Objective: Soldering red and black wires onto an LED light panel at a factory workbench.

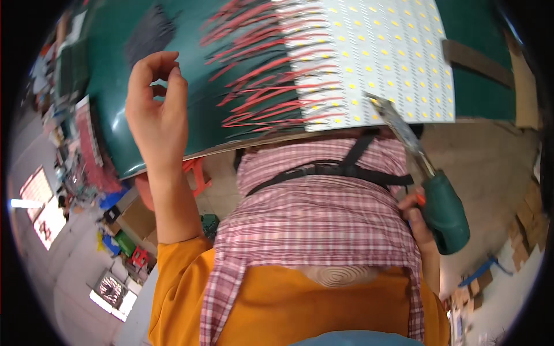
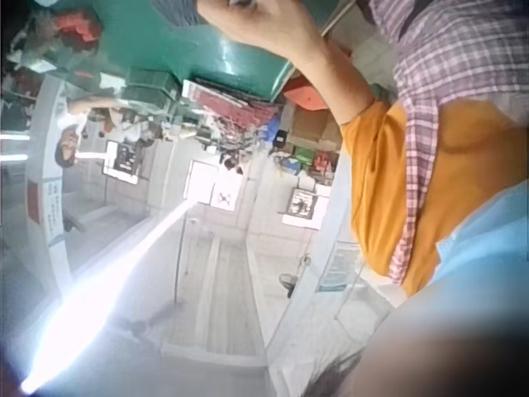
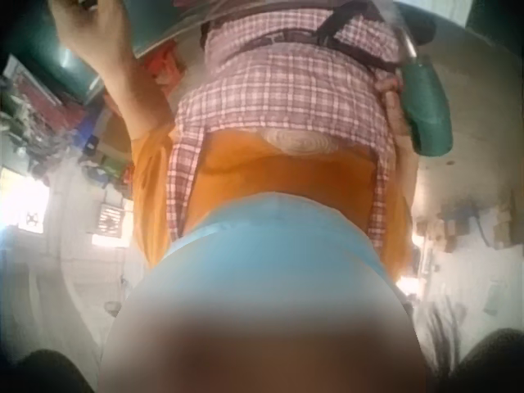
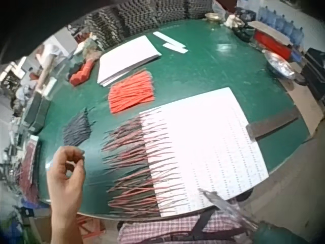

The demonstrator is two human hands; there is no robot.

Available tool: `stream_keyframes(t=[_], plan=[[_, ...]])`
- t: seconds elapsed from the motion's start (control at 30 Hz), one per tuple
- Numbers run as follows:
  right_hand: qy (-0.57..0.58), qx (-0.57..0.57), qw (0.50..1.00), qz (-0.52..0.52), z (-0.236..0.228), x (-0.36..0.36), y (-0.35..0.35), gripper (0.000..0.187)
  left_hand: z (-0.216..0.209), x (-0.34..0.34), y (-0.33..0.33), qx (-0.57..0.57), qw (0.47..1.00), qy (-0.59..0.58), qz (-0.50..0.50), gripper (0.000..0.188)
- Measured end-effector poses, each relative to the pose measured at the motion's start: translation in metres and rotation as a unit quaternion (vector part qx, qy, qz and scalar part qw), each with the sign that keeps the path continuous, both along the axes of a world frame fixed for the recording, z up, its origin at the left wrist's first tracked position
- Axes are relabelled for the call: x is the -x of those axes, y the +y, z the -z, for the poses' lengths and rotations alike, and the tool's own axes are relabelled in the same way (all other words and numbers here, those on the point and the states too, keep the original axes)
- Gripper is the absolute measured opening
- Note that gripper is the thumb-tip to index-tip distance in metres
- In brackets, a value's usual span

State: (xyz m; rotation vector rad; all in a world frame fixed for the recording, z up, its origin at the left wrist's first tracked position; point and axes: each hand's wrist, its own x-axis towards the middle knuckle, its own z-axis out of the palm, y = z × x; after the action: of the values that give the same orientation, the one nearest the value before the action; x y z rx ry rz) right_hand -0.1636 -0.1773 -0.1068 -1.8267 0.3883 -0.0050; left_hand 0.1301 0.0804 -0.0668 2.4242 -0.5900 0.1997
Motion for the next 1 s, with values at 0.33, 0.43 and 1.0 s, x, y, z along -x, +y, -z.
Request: stream_keyframes(t=[0.33, 0.43, 1.0], plan=[[0.029, -0.105, 0.994, 0.025, -0.004, -0.008, -0.001, 0.017, 0.01, 0.004, 0.026, -0.073, 0.986, 0.13, 0.073, 0.032], [0.027, -0.119, 0.992, 0.028, -0.006, -0.011, -0.001, 0.016, 0.021, 0.006, 0.016, -0.135, 0.982, 0.007, 0.13, 0.029], [-0.007, -0.045, 0.998, 0.038, 0.0, -0.01, 0.001, 0.021, 0.015, 0.008, 0.029, 0.055, 0.989, 0.138, -0.001, 0.016]])
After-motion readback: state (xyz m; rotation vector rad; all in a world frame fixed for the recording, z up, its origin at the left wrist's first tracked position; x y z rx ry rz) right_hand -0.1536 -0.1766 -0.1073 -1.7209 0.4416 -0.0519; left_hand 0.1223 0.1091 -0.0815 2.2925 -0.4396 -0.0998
